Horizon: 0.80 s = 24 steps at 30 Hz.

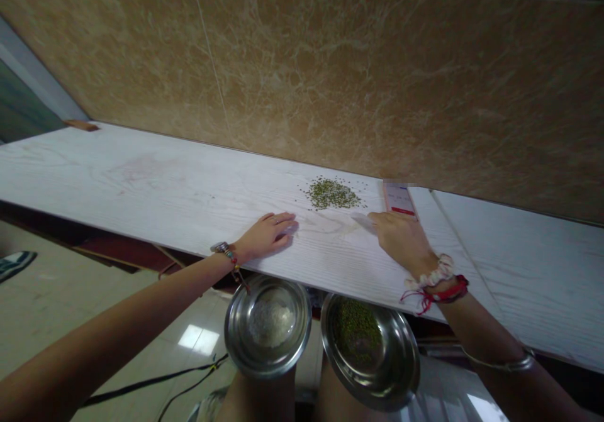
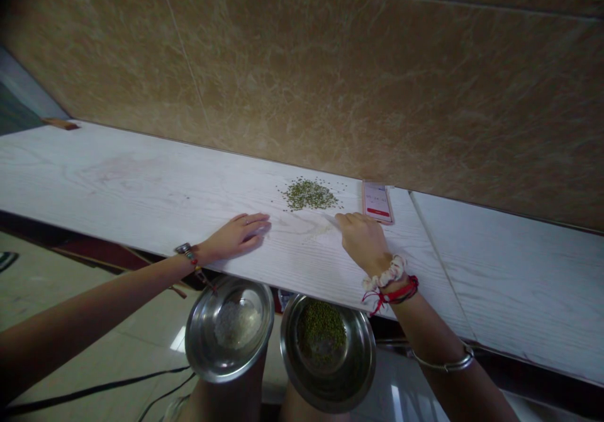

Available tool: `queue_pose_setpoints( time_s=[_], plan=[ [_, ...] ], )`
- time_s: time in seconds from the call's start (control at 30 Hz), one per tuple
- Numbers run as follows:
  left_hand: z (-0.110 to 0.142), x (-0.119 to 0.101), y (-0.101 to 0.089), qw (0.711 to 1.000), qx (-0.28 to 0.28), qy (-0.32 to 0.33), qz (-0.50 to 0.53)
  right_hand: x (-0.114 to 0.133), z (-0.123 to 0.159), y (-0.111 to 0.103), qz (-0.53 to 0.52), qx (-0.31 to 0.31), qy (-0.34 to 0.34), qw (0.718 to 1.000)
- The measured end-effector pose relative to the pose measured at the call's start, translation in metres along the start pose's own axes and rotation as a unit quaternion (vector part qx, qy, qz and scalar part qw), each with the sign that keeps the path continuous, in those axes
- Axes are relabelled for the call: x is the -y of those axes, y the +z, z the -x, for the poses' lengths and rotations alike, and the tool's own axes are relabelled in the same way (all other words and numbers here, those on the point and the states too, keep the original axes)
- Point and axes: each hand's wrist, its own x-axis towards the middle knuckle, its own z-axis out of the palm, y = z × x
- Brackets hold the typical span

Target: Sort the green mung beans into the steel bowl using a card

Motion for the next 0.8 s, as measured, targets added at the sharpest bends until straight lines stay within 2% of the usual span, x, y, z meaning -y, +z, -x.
queue_pose_setpoints(
  time_s=[0.27, 0.33, 0.47, 0.63, 0.8],
  plan=[
    [0.0, 0.001, 0.002, 1.0, 0.003, -0.003, 0.0, 0.013, 0.014, -0.008, -0.011, -0.045, -0.075, 0.996],
    [0.0, 0.002, 0.002, 1.0, 0.004, -0.004, 0.002, 0.01, 0.012, -0.008, -0.004, -0.059, -0.062, 0.996],
    [0.0, 0.0, 0.001, 1.0, 0.004, -0.004, 0.001, -0.003, 0.0, -0.004, 0.031, -0.074, 0.008, 0.997],
    [0.0, -0.001, -0.001, 1.0, 0.009, -0.011, -0.001, -0.012, -0.016, 0.003, 0.048, -0.031, 0.055, 0.997],
    [0.0, -0.002, -0.002, 1.0, 0.013, -0.014, 0.002, -0.01, -0.022, 0.009, 0.032, -0.008, 0.057, 0.998]
  ],
)
